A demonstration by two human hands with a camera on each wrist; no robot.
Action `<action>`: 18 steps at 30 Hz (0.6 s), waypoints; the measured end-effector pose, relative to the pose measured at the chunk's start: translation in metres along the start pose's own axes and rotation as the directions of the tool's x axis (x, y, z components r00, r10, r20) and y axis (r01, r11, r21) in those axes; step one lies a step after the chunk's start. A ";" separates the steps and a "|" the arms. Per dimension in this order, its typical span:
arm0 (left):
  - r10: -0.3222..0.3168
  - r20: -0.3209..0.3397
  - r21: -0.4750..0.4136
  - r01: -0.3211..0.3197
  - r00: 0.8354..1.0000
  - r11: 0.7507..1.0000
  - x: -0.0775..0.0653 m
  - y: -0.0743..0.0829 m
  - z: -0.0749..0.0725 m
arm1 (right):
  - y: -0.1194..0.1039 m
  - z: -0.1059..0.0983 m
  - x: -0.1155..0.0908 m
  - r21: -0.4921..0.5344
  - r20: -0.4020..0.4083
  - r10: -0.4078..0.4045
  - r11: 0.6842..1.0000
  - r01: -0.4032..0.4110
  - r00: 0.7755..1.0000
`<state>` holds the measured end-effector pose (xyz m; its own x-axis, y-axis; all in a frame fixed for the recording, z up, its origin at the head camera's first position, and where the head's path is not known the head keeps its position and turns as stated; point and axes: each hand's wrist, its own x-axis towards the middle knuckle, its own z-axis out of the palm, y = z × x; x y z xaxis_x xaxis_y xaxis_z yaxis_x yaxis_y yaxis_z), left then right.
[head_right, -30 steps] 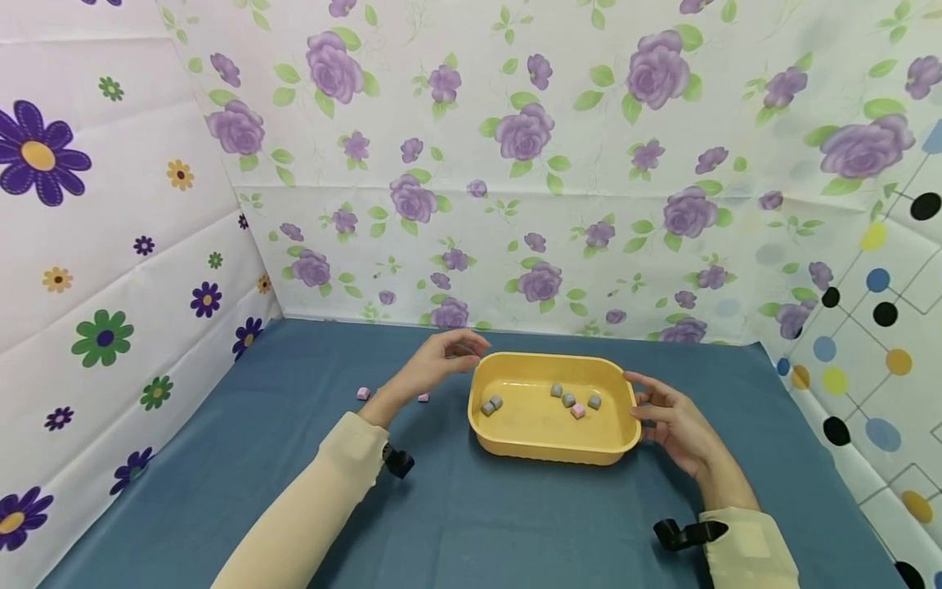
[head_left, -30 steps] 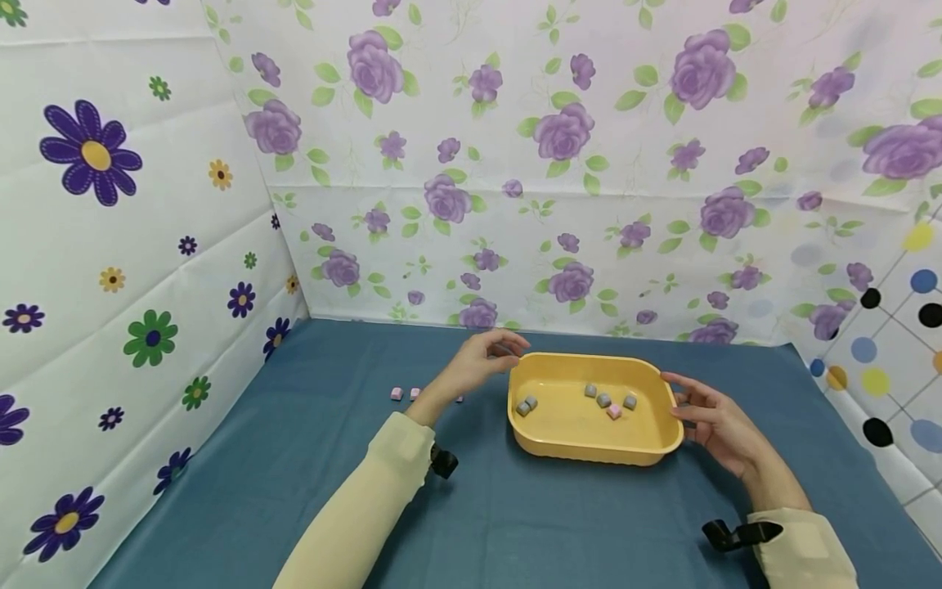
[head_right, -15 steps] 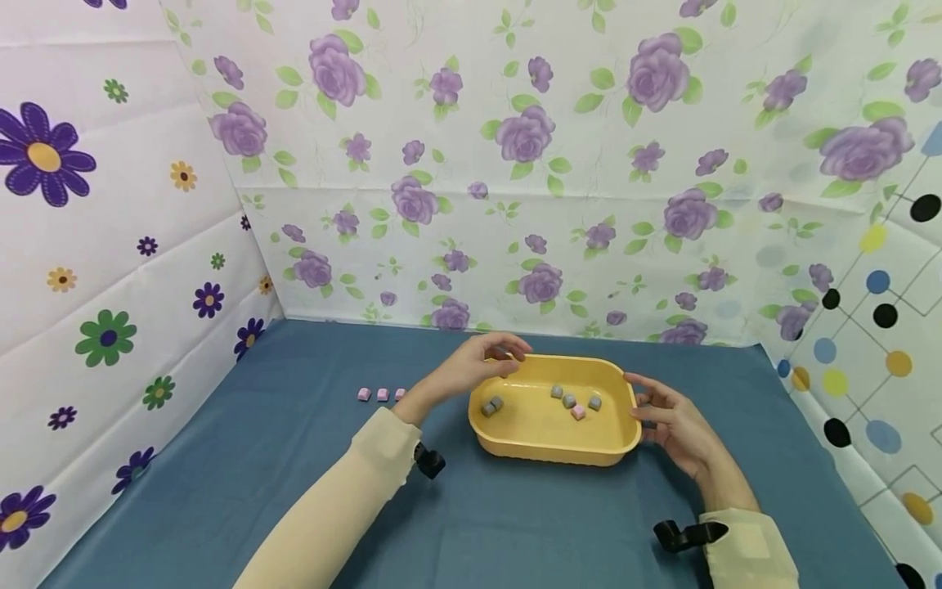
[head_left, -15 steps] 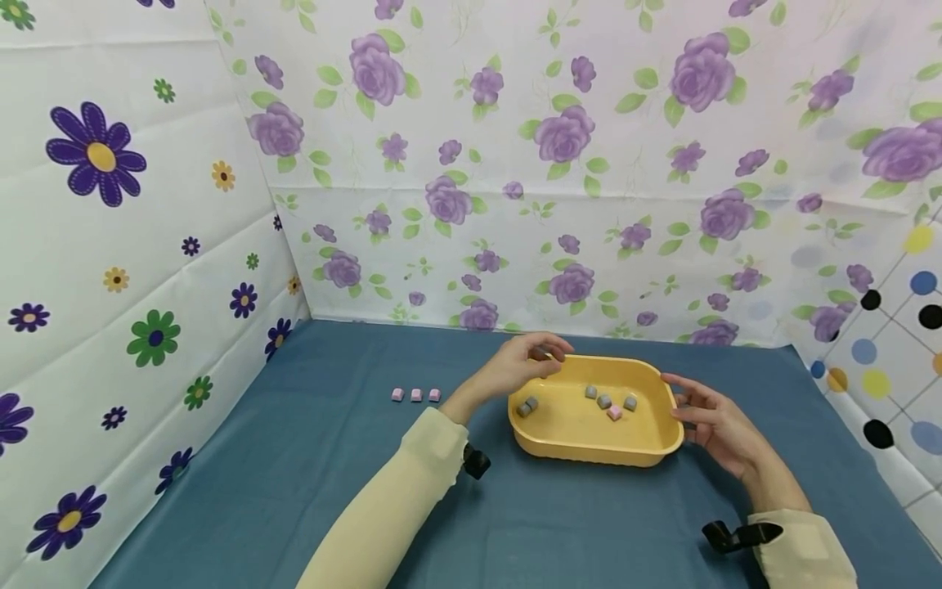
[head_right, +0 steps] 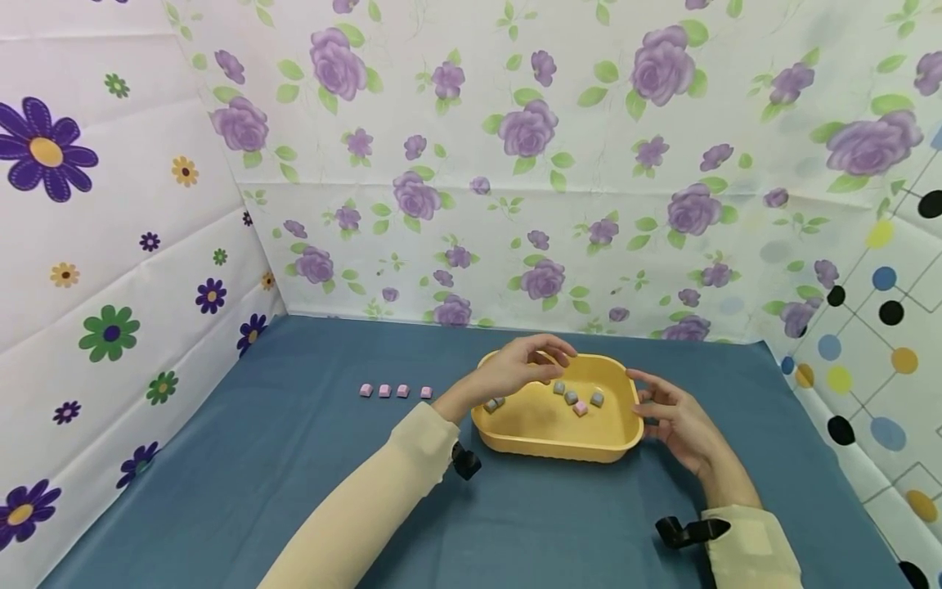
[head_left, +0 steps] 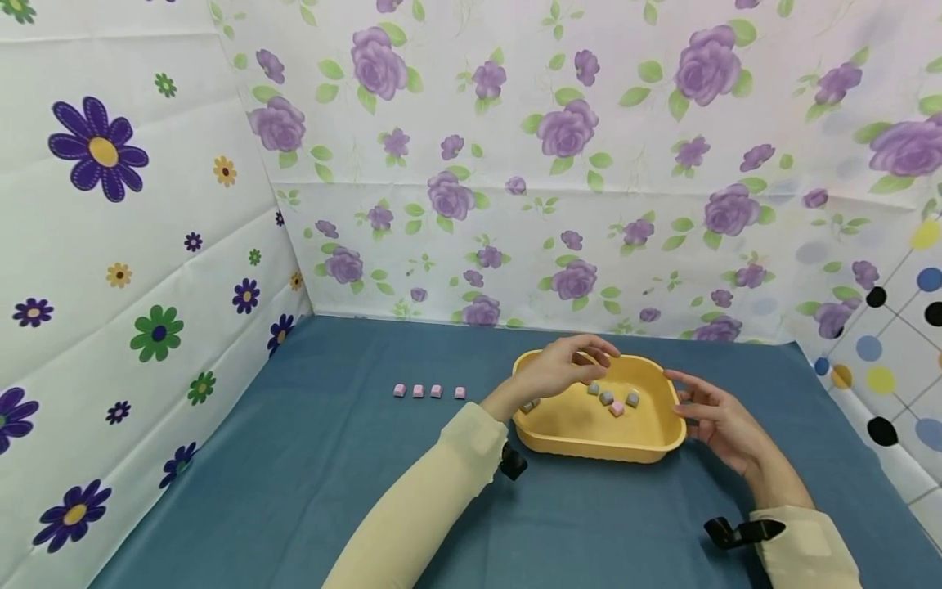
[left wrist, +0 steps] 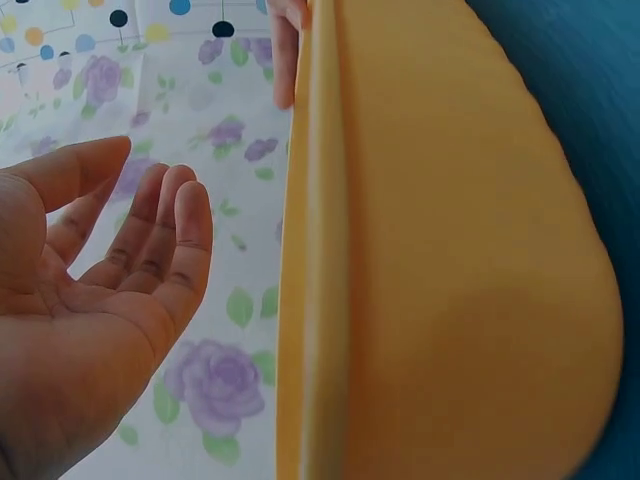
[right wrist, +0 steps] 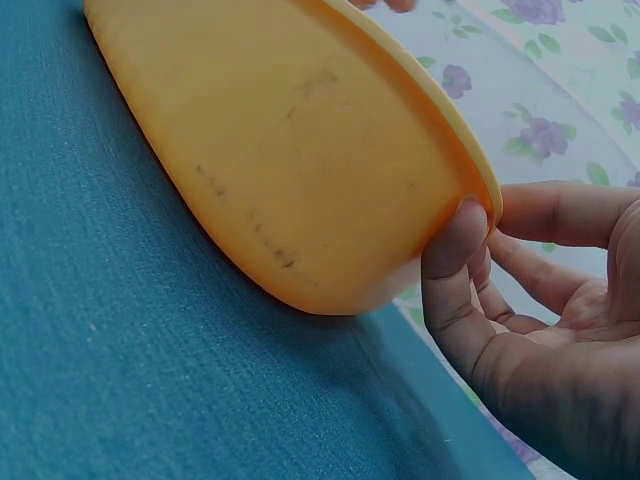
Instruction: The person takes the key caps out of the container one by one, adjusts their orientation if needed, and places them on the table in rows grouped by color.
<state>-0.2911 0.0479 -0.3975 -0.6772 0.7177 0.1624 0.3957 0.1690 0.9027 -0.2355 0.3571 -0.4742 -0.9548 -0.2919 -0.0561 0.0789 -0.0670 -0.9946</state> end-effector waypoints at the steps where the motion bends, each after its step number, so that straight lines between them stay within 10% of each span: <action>1: -0.003 0.006 -0.007 0.003 1.000 1.000 0.002 0.001 0.003 | 0.000 0.000 0.000 -0.002 -0.002 0.001 1.000 -0.001 1.000; 18: -0.089 0.057 -0.006 0.090 0.994 0.996 0.031 -0.009 0.034 | 0.000 0.000 0.000 -0.002 0.007 0.017 1.000 -0.017 1.000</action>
<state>-0.2946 0.0909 -0.4141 -0.6732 0.7372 0.0579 0.3293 0.2287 0.9161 -0.2354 0.3570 -0.4737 -0.9514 -0.2993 -0.0720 0.0942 -0.0601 -0.9937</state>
